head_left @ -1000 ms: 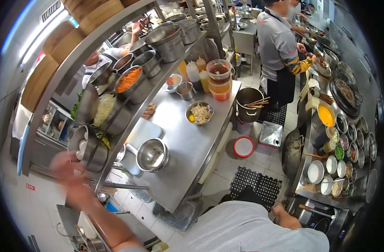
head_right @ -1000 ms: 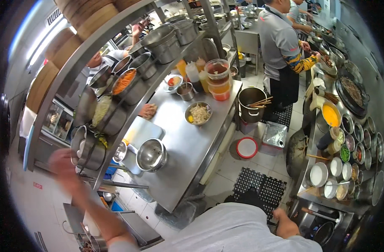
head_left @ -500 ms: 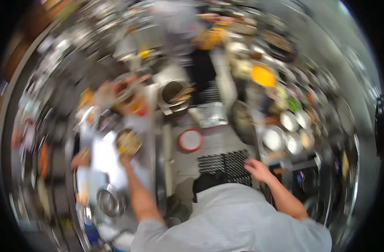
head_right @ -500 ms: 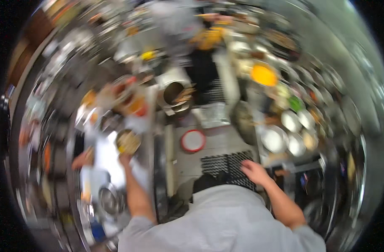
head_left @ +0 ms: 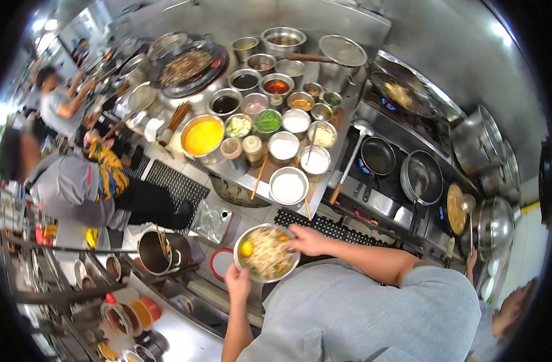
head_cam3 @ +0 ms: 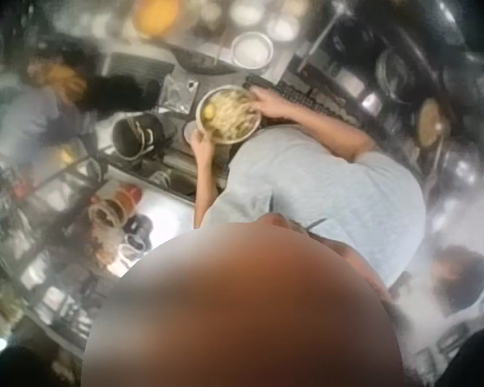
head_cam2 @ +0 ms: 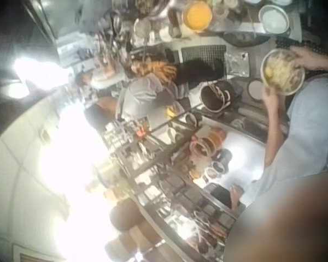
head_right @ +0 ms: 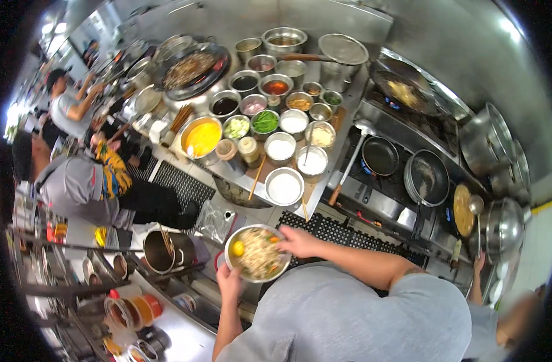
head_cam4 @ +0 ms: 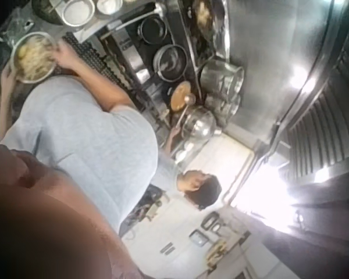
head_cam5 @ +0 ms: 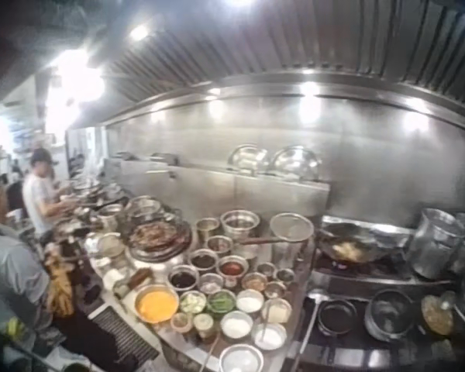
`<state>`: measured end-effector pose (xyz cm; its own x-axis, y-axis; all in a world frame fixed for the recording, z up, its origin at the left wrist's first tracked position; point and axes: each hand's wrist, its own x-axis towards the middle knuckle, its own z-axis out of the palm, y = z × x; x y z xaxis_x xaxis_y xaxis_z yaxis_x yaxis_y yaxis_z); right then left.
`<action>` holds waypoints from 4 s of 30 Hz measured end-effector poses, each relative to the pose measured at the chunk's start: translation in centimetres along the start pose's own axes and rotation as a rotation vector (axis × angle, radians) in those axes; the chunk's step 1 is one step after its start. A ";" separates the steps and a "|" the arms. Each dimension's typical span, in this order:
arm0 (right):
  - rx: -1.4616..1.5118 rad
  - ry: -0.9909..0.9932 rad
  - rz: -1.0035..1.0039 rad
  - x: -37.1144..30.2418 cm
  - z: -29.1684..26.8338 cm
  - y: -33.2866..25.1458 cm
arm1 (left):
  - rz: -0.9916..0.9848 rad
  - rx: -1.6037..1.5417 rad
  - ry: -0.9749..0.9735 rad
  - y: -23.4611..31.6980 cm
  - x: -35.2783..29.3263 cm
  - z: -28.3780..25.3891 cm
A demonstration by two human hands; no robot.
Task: The person prepares a dish in a commercial kitchen by mixing ingredients in a metal bowl. They add various items from containers, including chopped vegetables and a white powder, and mix them by hand. The person also uses a lighter to ignite a gas burner and handles a ladle and a bowl of noodles.
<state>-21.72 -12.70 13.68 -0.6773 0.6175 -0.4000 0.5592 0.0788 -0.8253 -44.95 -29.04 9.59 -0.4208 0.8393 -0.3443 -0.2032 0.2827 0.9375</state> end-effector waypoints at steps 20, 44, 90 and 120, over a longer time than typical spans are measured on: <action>0.894 1.051 0.236 -20.2 -9.2 18.4 | 0.677 0.889 -0.311 11.8 29.8 36.0; 0.757 0.842 0.132 -9.1 -22.0 19.7 | 0.149 -0.119 0.164 5.1 25.7 26.1; 0.855 0.868 0.203 -3.7 -23.5 19.9 | 0.276 -0.159 0.017 14.0 21.7 34.9; 0.998 1.056 0.213 -16.2 -20.0 21.7 | 0.174 -0.143 0.227 3.6 32.9 37.2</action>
<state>10.96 -5.39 10.19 0.2761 0.8555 -0.4381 -0.2512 -0.3758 -0.8920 -26.66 16.88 3.58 -0.6438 0.7394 -0.1970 -0.2261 0.0622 0.9721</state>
